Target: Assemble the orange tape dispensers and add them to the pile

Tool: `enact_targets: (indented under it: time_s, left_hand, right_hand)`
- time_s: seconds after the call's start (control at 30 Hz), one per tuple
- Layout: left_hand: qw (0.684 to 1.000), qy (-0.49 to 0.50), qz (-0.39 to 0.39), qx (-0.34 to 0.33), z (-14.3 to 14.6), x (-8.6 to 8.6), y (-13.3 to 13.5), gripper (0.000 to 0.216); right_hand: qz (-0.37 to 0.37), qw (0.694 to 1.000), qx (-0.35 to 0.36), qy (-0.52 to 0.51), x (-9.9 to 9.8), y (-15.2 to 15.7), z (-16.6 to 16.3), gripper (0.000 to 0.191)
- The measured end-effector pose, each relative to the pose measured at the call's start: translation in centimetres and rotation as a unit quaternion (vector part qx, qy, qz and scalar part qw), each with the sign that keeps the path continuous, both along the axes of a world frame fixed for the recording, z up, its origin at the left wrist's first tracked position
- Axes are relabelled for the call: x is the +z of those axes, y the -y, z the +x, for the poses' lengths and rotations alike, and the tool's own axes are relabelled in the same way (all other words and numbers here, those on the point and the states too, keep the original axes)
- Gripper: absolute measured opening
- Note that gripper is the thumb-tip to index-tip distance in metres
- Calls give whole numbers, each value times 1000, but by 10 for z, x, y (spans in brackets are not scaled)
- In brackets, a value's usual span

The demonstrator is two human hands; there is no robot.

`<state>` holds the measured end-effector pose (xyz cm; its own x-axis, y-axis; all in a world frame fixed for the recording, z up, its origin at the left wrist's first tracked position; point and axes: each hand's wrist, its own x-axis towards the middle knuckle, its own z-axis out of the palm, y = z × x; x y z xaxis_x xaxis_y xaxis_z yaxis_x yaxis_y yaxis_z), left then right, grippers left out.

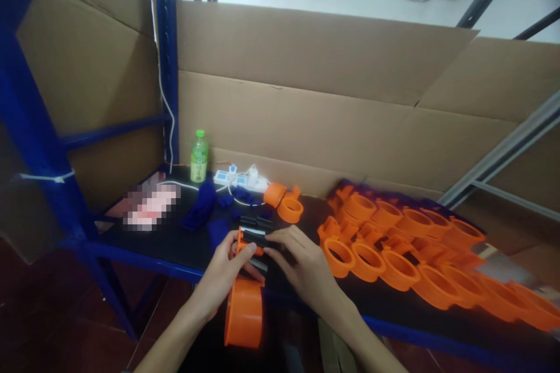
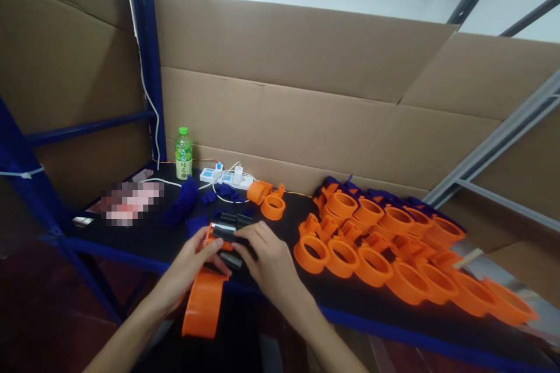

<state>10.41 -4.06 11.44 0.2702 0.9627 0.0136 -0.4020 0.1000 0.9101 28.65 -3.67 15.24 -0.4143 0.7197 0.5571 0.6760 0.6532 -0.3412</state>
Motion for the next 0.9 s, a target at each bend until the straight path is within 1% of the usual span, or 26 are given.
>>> enact_targets:
  time_s: [0.17, 0.3, 0.37, 0.43, 0.5, 0.53, 0.63, 0.7, 0.77, 0.9]
  left_hand:
    - [1000, -6, -9, -2, -1, 2, 0, 37]
    - [999, -5, -18, 27, -1, 0, -2, 35]
    - [999, 16, -24, 43, -3, -2, -4, 34]
    - [996, 39, -40, 66, -8, -3, -7, 36]
    - [992, 54, -64, 92, -13, -3, -10, 40]
    - [990, 58, -75, 101, -16, -2, -11, 42]
    - [987, 70, -93, 112, -24, 1, -15, 44]
    - [986, 84, -93, 113, -27, 3, -16, 44]
    - [984, 100, -97, 113, -28, 4, -16, 44]
    - [979, 129, -95, 123, -26, 4, -15, 41]
  right_hand:
    - [22, 999, 12, 41, 1, 3, -7, 17]
    - [25, 999, 26, 25, -1, 3, -11, 18]
    - [24, 999, 34, 8, 1, -5, -13, 20]
    - [7, 1000, 19, -3, 5, -22, -16, 23]
    - [-39, 999, -15, 21, 11, -48, -22, 27]
    - [-68, 996, -28, 50, 14, -63, -26, 29]
    - [-121, 986, -16, 114, 17, -105, -40, 25]
    - [-147, 978, -8, 145, 13, -125, -48, 18]
    - [-172, 970, -11, 173, 6, -138, -54, 15]
    - [-197, 959, -25, 202, -7, -149, -62, 25]
